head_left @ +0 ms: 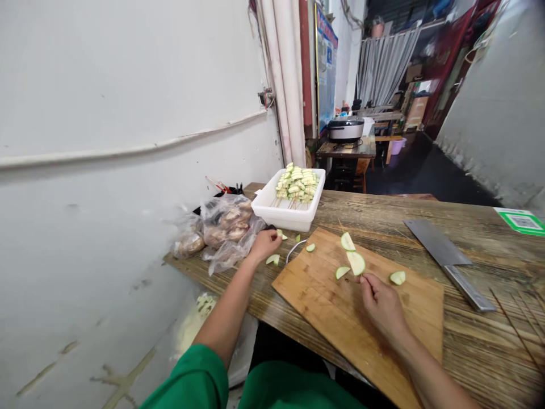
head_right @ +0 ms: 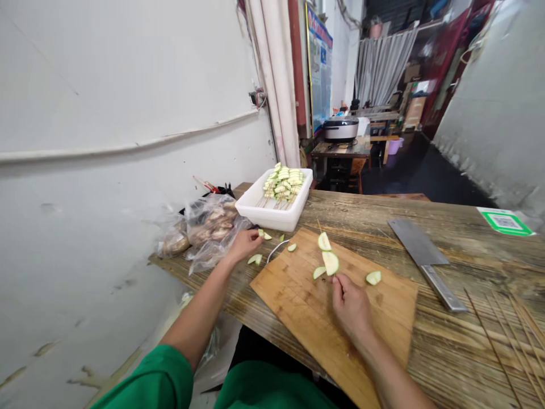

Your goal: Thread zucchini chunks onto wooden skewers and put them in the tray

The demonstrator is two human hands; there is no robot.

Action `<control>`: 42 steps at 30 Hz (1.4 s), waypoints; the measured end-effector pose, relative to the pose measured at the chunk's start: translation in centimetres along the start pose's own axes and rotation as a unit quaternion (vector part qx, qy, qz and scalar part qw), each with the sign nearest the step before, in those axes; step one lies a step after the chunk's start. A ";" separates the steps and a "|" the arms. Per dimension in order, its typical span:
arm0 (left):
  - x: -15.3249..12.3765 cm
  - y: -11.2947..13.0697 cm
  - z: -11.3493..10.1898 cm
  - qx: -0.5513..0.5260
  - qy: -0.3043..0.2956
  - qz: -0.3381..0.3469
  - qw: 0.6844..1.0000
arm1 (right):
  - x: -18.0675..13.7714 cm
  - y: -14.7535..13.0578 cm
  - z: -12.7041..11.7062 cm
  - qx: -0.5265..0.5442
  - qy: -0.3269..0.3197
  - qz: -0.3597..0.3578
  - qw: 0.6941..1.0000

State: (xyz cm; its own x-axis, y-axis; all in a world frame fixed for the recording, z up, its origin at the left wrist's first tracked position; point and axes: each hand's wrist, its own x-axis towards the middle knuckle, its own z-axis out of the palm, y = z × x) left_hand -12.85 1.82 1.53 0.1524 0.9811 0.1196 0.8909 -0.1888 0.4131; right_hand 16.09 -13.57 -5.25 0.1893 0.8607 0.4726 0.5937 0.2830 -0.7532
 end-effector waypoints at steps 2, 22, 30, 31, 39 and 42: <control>-0.8 2.4 1.3 -0.189 -0.031 0.012 0.981 | -0.2 0.2 0.2 0.008 -0.014 -0.004 1.000; 1.9 11.5 8.0 -0.801 0.014 -0.176 0.572 | -1.1 -0.6 0.4 -0.046 -0.125 -0.006 0.991; 1.9 11.6 7.5 -0.788 0.023 -0.179 0.588 | -1.4 -0.8 0.6 -0.025 -0.137 -0.001 0.990; 1.8 11.6 7.5 -0.786 0.023 -0.182 0.591 | -1.4 -0.8 0.6 -0.024 -0.138 0.003 0.990; 1.6 11.8 7.6 -0.778 0.030 -0.167 0.605 | -1.4 -0.9 0.4 -0.019 -0.149 0.016 0.989; 1.5 11.9 7.7 -0.771 0.031 -0.161 0.615 | -1.4 -0.8 0.5 -0.024 -0.155 0.022 0.987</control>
State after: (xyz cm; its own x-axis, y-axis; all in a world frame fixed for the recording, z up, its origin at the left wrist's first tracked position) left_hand 1.22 1.35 -0.31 0.0153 0.9840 -0.1777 -0.6023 0.1509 0.7839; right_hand 14.94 -14.81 -5.50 -0.0297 0.9619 0.2718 0.6279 0.2295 -0.7437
